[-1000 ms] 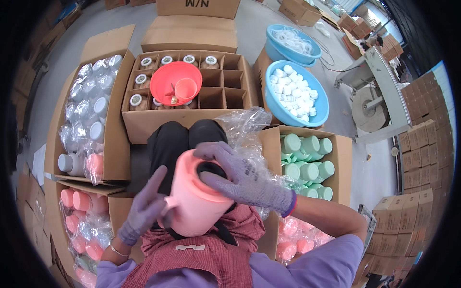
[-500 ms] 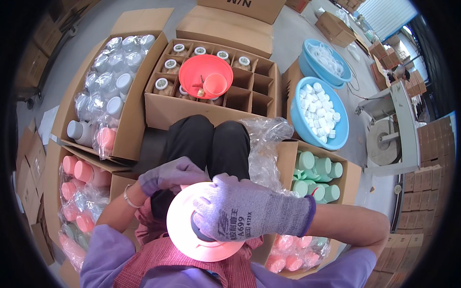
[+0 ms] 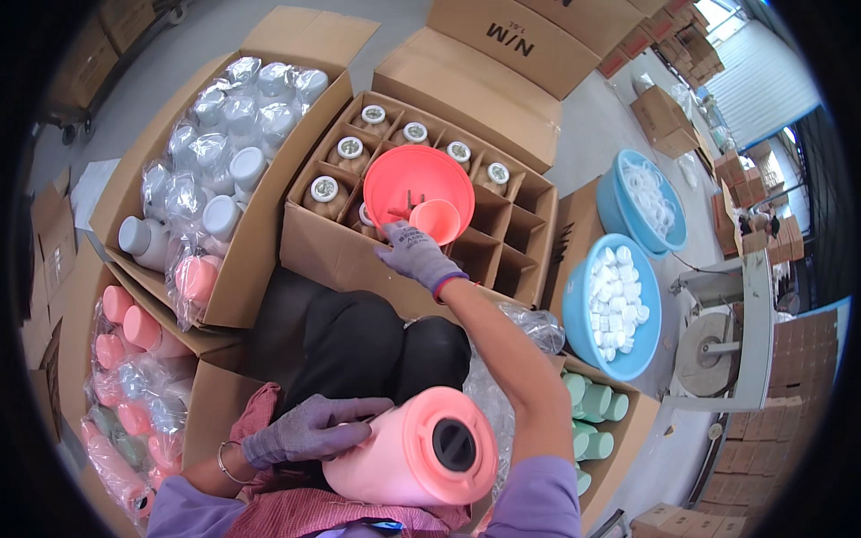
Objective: The person assembles electric kettles by inserting inner metal liners into plastic outer shells, attaching lids, and wrapping each unit in plastic. The person handles white and pink kettles, placing finished units into a cardboard box.
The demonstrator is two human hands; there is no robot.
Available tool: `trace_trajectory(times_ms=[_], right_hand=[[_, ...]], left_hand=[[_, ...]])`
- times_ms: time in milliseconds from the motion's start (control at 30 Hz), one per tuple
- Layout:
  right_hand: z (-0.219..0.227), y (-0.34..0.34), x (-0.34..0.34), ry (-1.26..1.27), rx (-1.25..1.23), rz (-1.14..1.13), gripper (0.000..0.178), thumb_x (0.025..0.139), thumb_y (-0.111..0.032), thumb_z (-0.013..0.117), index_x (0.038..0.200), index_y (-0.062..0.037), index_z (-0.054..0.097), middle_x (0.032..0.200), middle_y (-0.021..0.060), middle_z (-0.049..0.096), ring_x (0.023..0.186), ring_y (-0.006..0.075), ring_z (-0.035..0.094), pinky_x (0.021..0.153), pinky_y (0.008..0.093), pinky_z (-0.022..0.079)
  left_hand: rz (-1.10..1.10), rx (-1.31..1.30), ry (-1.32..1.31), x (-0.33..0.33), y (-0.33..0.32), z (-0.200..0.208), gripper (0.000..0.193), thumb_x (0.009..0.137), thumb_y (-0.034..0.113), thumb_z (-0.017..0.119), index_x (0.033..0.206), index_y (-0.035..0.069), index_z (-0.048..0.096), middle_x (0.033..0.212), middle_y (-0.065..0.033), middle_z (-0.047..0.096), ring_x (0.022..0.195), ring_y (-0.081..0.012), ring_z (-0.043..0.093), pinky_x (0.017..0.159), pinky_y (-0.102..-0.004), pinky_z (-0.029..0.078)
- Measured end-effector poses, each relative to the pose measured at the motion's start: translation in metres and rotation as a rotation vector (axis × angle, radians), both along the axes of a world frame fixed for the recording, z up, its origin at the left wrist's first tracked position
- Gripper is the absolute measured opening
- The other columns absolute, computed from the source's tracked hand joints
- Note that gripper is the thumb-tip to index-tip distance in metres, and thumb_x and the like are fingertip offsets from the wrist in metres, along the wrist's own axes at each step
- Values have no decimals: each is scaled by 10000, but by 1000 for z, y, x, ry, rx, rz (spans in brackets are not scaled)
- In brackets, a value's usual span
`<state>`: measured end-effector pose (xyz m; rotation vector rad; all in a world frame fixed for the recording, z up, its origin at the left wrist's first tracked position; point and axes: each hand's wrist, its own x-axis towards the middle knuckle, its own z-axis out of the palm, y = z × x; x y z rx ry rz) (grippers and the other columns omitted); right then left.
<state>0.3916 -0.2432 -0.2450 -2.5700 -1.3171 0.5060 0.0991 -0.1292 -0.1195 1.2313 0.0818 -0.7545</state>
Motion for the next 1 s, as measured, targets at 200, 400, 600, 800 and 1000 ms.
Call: trace_trajectory(times_ms=[200, 400, 600, 800, 1000], right_hand=[[-34, 25, 53, -200, -391, -376, 445, 899, -292, 590, 1290, -90, 525, 1203, 186, 603, 996, 344, 689, 803, 483, 570], [-59, 11, 72, -306, -204, -212, 331, 868, -231, 634, 1175, -112, 598, 1154, 127, 616, 1020, 273, 672, 773, 454, 573], [50, -65, 17, 1101, 894, -652, 229, 918, -266, 642, 976, -45, 627, 1070, 28, 647, 1012, 137, 618, 892, 330, 493], [219, -134, -101, 71, 486, 323, 76, 858, -165, 664, 924, -129, 650, 1139, 63, 630, 1097, 264, 591, 1000, 471, 445], [248, -155, -185, -323, 235, 518, 178, 679, -200, 685, 768, -127, 550, 1110, 58, 599, 1116, 267, 574, 1034, 593, 444]], left_hand=[[-97, -31, -24, 16, 19, -13, 617, 997, 372, 543, 1468, -6, 421, 1092, -110, 703, 978, -110, 643, 879, -259, 485], [-127, -38, -2, 23, 22, -11, 584, 1006, 329, 539, 1473, 3, 415, 1135, -113, 698, 1044, -129, 641, 930, -265, 474], [44, -38, 63, 8, 21, -10, 486, 997, 219, 541, 1435, 14, 491, 948, 13, 667, 824, -32, 568, 774, -214, 482], [121, -68, 180, 4, 14, -3, 465, 968, 174, 474, 1398, 14, 548, 722, 79, 560, 521, 5, 395, 477, -164, 303], [-31, -40, 42, 11, 2, 4, 470, 983, 222, 478, 1381, -16, 552, 725, 73, 561, 528, 2, 403, 473, -171, 315]])
